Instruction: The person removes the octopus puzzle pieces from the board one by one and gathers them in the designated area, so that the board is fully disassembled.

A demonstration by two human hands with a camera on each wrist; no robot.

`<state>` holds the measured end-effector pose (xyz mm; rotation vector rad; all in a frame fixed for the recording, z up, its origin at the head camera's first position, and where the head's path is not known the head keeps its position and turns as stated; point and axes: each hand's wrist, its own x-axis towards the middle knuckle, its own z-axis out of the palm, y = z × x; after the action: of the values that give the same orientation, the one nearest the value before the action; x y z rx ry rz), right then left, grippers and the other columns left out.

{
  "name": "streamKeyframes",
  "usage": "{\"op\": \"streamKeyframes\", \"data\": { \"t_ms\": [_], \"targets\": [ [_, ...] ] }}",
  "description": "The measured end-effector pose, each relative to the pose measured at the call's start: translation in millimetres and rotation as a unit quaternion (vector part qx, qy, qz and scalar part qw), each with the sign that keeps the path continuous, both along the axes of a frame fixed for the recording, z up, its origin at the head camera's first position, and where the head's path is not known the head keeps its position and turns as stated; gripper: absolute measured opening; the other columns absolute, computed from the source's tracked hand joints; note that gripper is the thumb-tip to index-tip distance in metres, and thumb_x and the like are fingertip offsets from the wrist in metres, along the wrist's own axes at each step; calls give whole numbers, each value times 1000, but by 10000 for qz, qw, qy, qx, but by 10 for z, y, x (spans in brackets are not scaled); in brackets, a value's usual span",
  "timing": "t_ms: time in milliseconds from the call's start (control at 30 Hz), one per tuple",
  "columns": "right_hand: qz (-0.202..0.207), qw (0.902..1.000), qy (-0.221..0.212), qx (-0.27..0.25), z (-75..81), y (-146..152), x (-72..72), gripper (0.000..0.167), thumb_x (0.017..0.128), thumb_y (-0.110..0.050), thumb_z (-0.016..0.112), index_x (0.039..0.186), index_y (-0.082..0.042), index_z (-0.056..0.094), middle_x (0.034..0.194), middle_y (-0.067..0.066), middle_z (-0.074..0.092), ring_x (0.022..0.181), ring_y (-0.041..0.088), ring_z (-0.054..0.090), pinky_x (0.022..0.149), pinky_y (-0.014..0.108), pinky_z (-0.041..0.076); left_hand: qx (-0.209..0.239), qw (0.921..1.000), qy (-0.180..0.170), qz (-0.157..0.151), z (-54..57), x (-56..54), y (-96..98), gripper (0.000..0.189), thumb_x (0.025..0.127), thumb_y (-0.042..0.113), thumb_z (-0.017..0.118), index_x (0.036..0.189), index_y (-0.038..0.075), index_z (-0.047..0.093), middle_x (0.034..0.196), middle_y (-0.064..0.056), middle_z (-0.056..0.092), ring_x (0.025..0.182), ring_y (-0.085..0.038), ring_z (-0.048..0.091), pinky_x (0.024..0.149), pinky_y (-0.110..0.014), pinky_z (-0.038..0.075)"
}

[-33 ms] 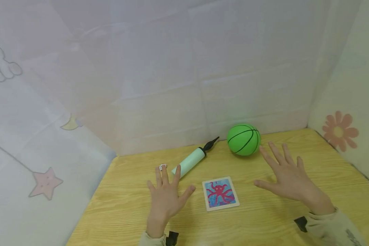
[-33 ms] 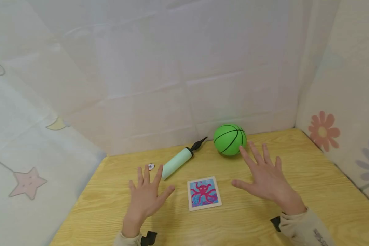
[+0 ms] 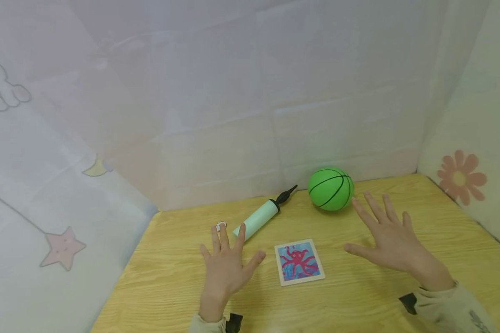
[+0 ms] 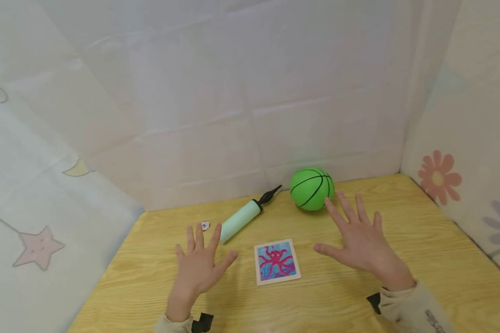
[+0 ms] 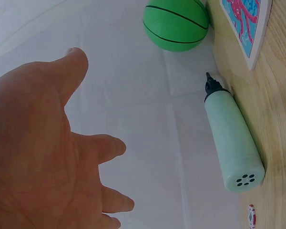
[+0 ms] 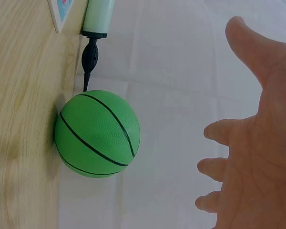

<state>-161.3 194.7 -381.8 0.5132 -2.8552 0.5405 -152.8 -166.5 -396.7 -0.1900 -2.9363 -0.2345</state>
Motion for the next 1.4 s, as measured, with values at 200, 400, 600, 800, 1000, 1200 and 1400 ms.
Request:
{"op": "streamKeyframes", "data": {
  "t_ms": [200,400,600,800,1000,1200,1400],
  "targets": [
    [-17,10000,22,36,-5,12,-8,104,82,-65,60,156,-18,5,160,15,-6,139,44,-20,89,84,5,62,10000,39,-28,11,16,28,82,87,72,42,151,22,32,153,-31,13,143,-45,1,99,-77,10],
    [-26,10000,-4,21,-19,9,-15,103,82,-65,61,156,-18,6,160,14,-6,139,45,-20,88,85,5,88,9999,62,-82,5,20,40,83,86,73,42,150,22,33,153,-30,12,142,-46,1,98,-78,11],
    [372,9987,-197,-297,-28,-40,-52,79,83,-55,66,141,-6,46,148,26,33,134,58,18,88,83,13,223,9975,-411,-521,-99,-29,65,81,85,67,53,148,20,38,151,-27,26,139,-51,14,96,-79,15],
    [1202,9872,-404,-971,-160,-207,-136,54,88,-43,67,123,-3,62,123,17,61,112,38,56,90,58,44,488,9831,-1311,-1182,-331,-53,246,71,87,49,65,144,14,44,143,-27,40,133,-49,32,98,-71,28],
    [1442,9688,-1159,-1650,-439,-499,-339,51,92,-43,62,122,-2,61,118,16,64,97,30,62,80,44,52,431,9747,-1760,-1307,-556,-32,506,68,86,51,63,143,17,47,143,-26,41,132,-48,35,98,-67,33],
    [1685,9569,-1404,-1905,-594,-758,-533,40,91,-33,66,116,-2,65,109,12,66,89,21,62,74,31,51,330,9788,-1618,-1215,-637,-13,619,62,87,43,63,142,18,48,143,-31,37,132,-53,31,99,-66,33],
    [1723,9543,-1504,-1922,-702,-919,-657,34,90,-28,68,110,-1,66,103,7,67,84,17,62,71,28,51,36,9795,-1486,-1360,-675,-25,649,59,90,39,63,143,18,47,143,-29,39,130,-51,35,99,-61,37]
  ]
}}
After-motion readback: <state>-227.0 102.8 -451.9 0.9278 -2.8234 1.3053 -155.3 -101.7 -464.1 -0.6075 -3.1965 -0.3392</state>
